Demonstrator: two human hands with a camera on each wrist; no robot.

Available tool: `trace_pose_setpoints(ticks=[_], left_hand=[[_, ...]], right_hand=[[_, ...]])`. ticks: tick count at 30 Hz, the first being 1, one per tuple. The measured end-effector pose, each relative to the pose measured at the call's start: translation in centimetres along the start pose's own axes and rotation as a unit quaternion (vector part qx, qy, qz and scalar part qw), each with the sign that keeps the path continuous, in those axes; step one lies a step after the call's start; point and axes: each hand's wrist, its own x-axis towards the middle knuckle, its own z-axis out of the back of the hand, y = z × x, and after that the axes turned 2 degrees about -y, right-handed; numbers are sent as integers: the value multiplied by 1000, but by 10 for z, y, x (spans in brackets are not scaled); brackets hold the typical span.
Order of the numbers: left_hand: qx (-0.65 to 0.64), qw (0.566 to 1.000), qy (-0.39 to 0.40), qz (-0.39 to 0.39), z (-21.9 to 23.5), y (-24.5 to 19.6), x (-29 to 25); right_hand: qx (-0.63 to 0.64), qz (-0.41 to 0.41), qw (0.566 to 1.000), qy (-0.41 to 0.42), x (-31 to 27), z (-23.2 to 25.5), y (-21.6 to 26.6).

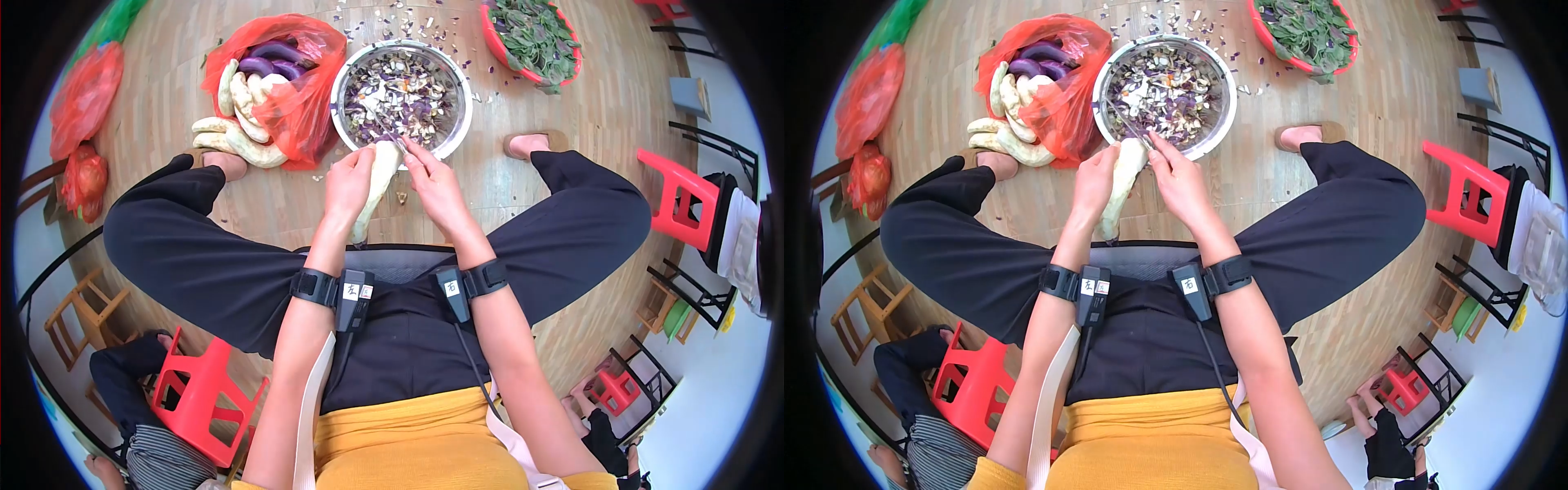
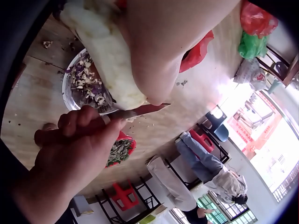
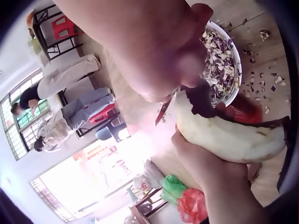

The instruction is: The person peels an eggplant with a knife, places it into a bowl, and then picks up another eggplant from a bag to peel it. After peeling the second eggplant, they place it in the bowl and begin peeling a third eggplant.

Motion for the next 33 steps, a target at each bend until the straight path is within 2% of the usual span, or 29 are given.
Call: trace_pose_setpoints(ticks=[3,9,11,15,17,18,21,23,24,26,28,30,31,32,33], left_hand=[[2,1000,8,20,2,-3,1],[-19,999,18,26,2,-4,-2],[-18,1000,11,16,2,-2,-1],[-19,999,13,22,3,-9,-5],[-37,998,28,44,3,-20,-12],[-58,995,40,66,3,-24,-15],[-27,998,35,42,2,-10,-6],[-34,999,30,28,1,0,0],[-40,999,26,15,1,-1,0],[-64,997,36,20,2,-2,-1],[-90,995,43,26,2,-2,0],[-30,999,23,3,2,-1,1],[-33,999,20,4,1,-4,-2],[50,998,-2,-31,1,-6,-5],[134,989,-23,-66,1,-11,-8]], right_hand=[[1,3,1000,24,3,4,-4],[-55,8,998,-3,1,3,3],[-102,37,994,-24,0,2,8],[-115,44,992,-36,3,1,4],[-27,24,998,-42,7,-1,-3],[-27,24,998,-42,9,-1,-8],[2,13,999,-40,13,-3,-14],[165,-97,981,-32,12,-3,-10],[164,-97,981,-32,14,-1,-12],[235,-168,954,-83,20,8,-17],[236,-159,955,-85,20,11,-11],[165,-55,983,-54,15,10,-2],[99,-44,994,-29,7,9,10],[98,-44,994,-25,4,7,9],[44,-10,999,-3,1,5,8]])
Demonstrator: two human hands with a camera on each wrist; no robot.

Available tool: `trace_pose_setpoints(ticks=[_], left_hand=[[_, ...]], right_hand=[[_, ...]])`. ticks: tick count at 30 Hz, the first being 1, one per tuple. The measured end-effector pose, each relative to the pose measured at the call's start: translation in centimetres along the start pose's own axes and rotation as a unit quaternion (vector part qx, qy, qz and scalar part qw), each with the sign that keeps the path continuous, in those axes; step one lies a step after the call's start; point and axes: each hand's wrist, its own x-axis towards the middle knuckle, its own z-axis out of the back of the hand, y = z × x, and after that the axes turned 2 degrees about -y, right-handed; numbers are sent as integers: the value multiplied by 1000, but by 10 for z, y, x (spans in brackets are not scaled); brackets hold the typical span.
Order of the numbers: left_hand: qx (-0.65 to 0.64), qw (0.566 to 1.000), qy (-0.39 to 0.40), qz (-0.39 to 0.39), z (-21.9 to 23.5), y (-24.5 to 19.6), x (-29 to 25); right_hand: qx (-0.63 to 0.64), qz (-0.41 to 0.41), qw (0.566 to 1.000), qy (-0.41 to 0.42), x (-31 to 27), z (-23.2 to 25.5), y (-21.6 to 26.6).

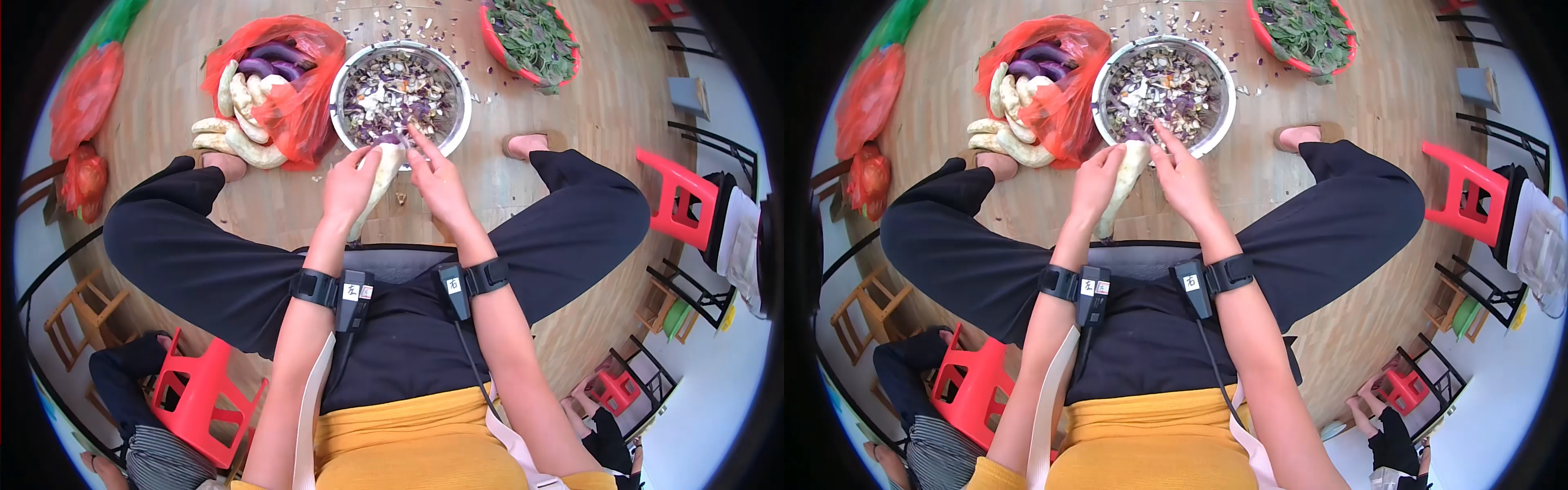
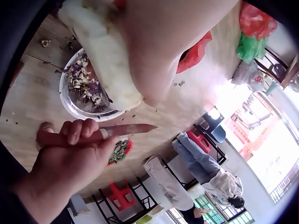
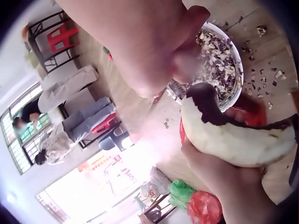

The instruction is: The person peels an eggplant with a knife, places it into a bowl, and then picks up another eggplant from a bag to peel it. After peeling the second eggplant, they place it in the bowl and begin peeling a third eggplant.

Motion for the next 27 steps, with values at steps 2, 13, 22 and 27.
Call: trace_pose_setpoints(ticks=[2,13,22,27], left_hand=[[25,1000,-4,1,2,-5,-3],[41,999,1,-21,0,-1,-3],[43,999,12,13,0,-7,-5],[-33,999,25,11,-4,4,-1]], right_hand=[[-109,51,992,29,-4,0,1],[-154,89,983,41,-5,9,4],[-184,96,978,-2,0,5,-2],[-50,46,997,-29,15,3,-28]])
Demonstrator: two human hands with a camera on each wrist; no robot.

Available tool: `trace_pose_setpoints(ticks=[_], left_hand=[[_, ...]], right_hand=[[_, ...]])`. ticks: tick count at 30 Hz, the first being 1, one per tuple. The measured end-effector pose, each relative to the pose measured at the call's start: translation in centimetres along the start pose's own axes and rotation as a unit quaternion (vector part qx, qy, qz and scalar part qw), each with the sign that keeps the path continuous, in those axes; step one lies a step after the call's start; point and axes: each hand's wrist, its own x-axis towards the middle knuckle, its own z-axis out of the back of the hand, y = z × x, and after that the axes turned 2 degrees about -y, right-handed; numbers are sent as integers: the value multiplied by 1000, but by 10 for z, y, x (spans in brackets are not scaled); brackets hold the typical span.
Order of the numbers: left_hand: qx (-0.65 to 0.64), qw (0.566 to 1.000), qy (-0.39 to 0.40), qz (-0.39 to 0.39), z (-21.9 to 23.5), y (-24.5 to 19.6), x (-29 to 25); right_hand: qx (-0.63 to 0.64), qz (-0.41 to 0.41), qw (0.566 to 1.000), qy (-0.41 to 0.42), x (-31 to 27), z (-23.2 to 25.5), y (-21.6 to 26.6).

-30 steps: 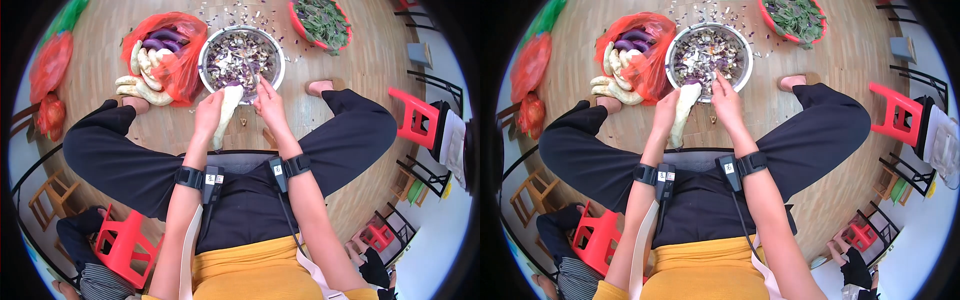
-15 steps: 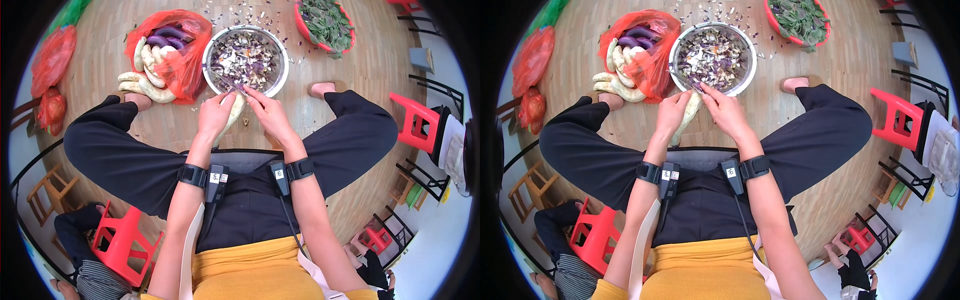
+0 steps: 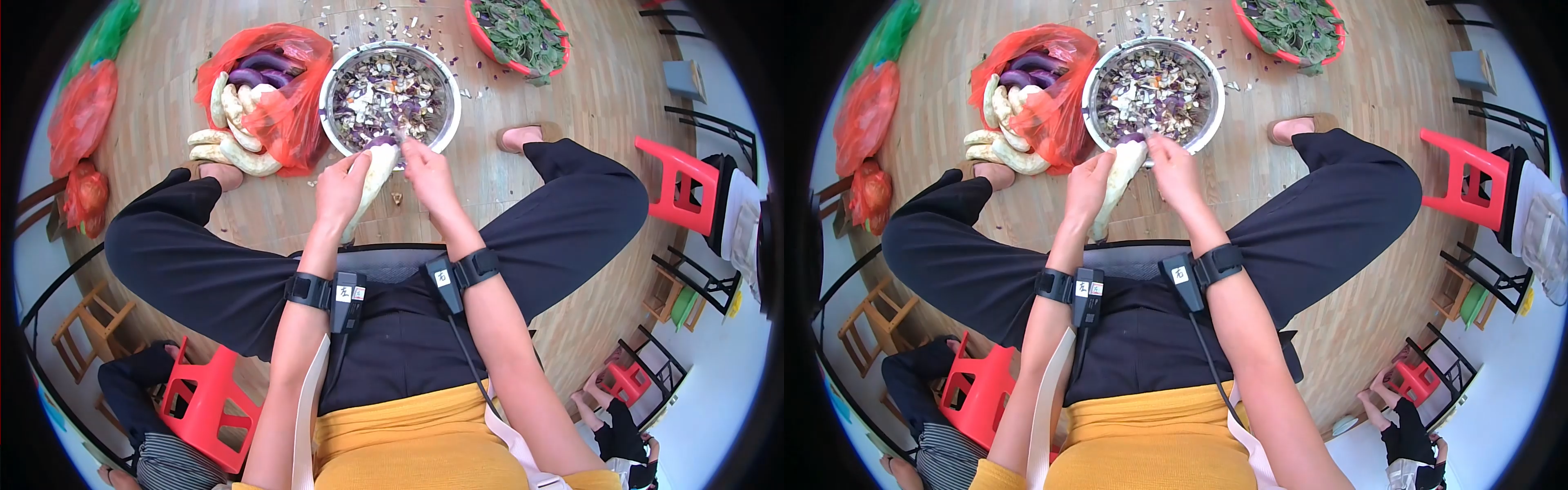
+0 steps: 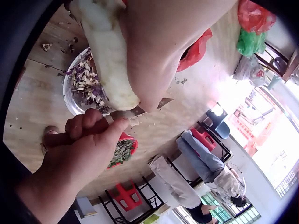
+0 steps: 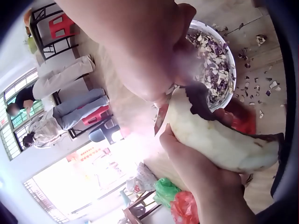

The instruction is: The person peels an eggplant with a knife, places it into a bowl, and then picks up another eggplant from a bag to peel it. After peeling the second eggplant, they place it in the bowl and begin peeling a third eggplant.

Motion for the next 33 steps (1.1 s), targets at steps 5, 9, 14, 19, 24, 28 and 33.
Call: trace_pose_setpoints(ticks=[5,9,14,19,24,28,33], left_hand=[[-44,999,8,3,0,-2,-1],[56,997,-34,-43,2,-7,-4],[84,996,-16,-38,4,-12,-6],[10,999,-13,-32,3,-9,-6],[37,999,-4,-23,4,-16,-11],[63,998,-6,-19,3,-15,-11],[67,998,-15,-9,0,-9,-6]], right_hand=[[95,-101,990,-6,3,10,12],[-54,74,995,26,-17,3,29],[-132,44,988,59,-14,9,30],[-37,44,996,62,-13,5,28],[-61,21,996,57,-11,7,24],[-67,35,996,53,-3,5,8],[14,-21,1000,16,-1,-2,8]])
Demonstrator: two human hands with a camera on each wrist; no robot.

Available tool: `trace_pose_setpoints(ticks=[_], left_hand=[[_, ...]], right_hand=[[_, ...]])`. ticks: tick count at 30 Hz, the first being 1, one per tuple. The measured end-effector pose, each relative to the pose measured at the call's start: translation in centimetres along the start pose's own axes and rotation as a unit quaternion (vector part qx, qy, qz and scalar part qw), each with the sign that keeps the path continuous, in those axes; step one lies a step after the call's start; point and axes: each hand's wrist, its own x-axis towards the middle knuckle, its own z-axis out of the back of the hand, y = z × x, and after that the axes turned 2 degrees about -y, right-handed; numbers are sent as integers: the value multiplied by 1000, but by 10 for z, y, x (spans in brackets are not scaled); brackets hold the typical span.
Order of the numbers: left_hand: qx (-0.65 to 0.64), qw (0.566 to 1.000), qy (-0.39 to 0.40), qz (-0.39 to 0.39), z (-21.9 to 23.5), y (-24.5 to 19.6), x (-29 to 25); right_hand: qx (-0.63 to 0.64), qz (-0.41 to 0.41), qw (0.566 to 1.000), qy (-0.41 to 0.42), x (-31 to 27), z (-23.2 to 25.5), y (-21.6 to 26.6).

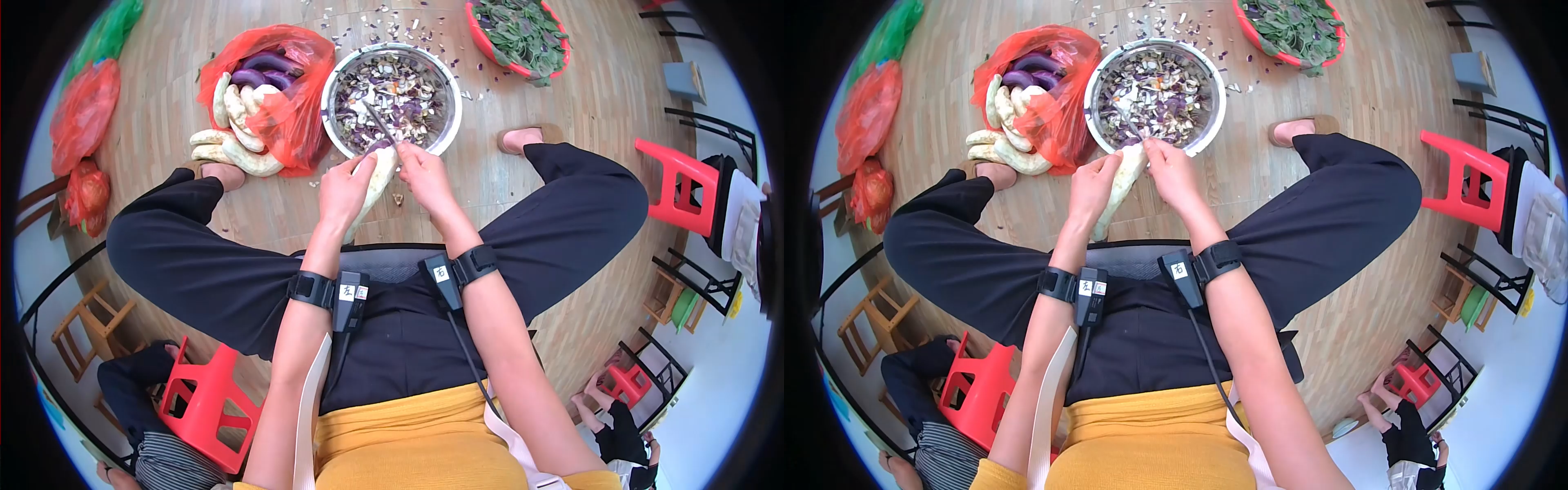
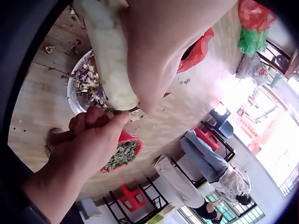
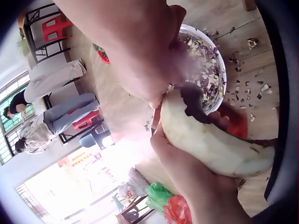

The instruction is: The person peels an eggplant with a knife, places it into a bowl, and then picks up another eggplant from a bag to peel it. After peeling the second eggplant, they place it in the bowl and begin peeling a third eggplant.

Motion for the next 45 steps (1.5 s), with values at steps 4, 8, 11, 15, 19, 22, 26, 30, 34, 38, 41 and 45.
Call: trace_pose_setpoints(ticks=[4,8,11,15,19,22,26,30,34,38,41,45], left_hand=[[-105,994,34,21,-1,7,4],[-87,996,10,-9,0,7,5],[-46,999,-5,-7,0,10,6],[-37,999,-12,-31,3,0,-1],[-72,997,1,-15,5,-2,-1],[-78,997,6,-3,5,0,0],[-62,998,-1,-13,4,-5,-3],[-63,998,2,-9,4,-4,-3],[-51,999,1,4,0,-4,-2],[-98,994,36,25,0,2,2],[-160,986,43,36,-3,9,5],[-186,980,41,54,3,4,6]], right_hand=[[213,-187,957,-57,8,12,-6],[61,-61,993,-78,3,11,6],[-10,-23,1000,-4,-9,3,12],[-48,-4,998,31,-8,7,7],[-37,-10,999,36,-9,12,15],[-74,6,997,29,-12,8,19],[-121,30,992,-19,-11,2,16],[-34,3,999,-34,-5,0,4],[-97,16,992,-73,-6,-5,4],[246,-166,955,-20,-7,0,12],[322,-209,921,-56,-2,6,5],[252,-179,949,-65,-1,13,7]])
